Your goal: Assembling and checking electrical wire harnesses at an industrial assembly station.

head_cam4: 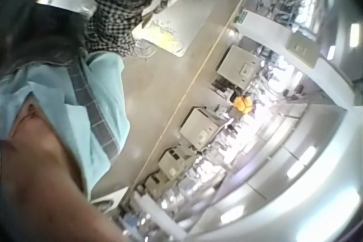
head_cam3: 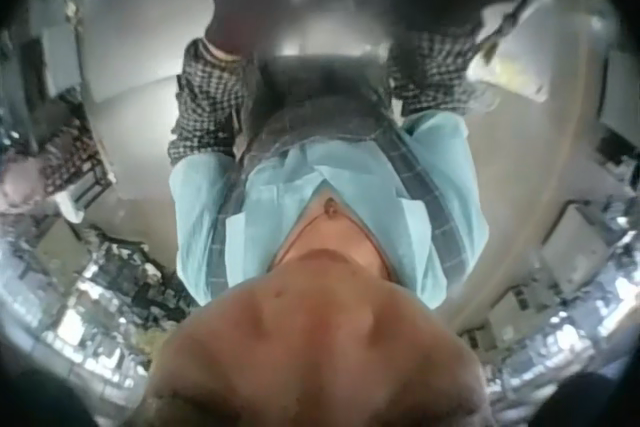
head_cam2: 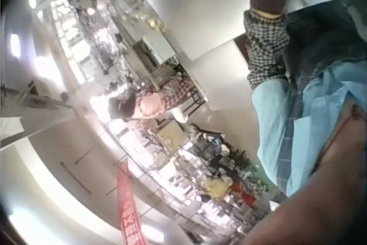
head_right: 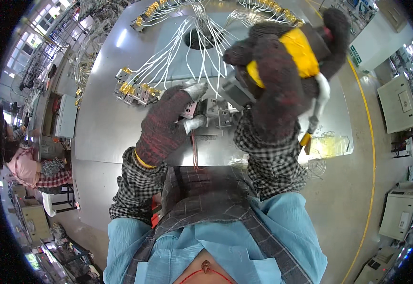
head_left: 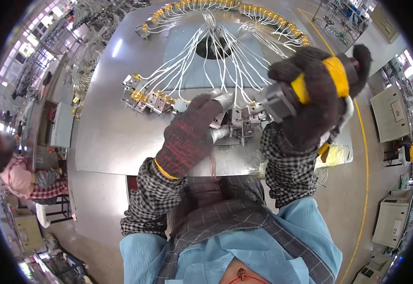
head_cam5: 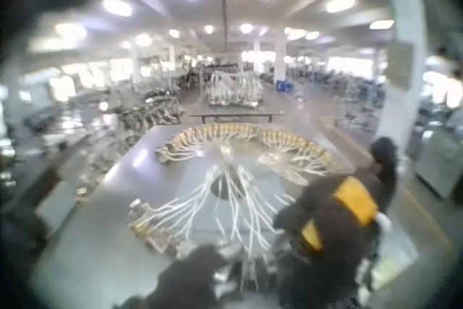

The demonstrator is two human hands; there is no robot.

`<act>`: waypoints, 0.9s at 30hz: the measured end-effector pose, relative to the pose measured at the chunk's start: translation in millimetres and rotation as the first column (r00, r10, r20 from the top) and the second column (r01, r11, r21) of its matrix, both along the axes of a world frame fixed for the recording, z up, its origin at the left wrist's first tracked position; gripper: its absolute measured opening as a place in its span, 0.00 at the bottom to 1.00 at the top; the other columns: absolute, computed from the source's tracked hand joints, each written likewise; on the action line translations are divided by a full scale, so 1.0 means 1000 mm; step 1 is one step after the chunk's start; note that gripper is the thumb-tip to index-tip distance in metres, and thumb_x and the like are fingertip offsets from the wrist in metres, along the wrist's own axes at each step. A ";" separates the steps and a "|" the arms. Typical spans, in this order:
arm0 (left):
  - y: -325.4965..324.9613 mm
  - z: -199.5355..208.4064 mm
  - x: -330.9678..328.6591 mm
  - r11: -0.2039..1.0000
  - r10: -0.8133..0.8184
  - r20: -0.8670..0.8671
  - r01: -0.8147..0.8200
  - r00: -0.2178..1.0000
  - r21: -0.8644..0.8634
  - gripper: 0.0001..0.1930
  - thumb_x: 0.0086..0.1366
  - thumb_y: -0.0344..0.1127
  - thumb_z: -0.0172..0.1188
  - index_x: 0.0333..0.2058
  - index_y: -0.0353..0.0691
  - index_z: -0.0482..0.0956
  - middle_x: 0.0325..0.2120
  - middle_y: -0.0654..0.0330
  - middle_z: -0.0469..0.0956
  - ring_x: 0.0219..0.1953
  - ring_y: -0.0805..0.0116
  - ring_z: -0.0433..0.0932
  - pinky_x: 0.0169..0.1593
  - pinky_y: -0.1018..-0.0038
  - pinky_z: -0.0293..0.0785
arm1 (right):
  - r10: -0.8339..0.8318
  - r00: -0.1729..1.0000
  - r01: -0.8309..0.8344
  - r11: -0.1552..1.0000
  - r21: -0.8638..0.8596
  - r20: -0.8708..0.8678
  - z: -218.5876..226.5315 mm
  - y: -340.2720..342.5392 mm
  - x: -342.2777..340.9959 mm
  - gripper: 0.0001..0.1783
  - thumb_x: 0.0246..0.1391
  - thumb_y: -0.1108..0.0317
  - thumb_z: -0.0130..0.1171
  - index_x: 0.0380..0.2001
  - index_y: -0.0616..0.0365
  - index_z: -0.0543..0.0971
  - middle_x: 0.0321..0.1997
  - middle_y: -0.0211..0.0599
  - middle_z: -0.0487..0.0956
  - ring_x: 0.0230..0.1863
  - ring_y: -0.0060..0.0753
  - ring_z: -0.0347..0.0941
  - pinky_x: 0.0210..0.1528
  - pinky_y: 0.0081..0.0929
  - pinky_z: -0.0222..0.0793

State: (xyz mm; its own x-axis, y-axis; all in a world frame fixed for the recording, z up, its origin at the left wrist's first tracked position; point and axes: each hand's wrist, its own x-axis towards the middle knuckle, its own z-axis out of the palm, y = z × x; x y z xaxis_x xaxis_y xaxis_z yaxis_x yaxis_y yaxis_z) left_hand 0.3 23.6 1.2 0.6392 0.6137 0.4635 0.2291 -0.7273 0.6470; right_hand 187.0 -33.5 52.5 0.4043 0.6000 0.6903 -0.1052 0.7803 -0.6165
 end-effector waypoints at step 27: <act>0.030 -0.010 -0.039 0.938 -0.126 -0.188 0.178 0.974 0.298 0.35 0.52 0.55 0.75 0.56 0.45 0.81 0.31 0.58 0.82 0.39 0.54 0.83 0.70 0.48 0.62 | 0.096 0.627 0.494 0.719 -0.489 0.773 -0.056 -0.031 0.132 0.41 0.52 0.68 0.65 0.70 0.55 0.67 0.53 0.39 0.78 0.48 0.32 0.76 0.52 0.29 0.74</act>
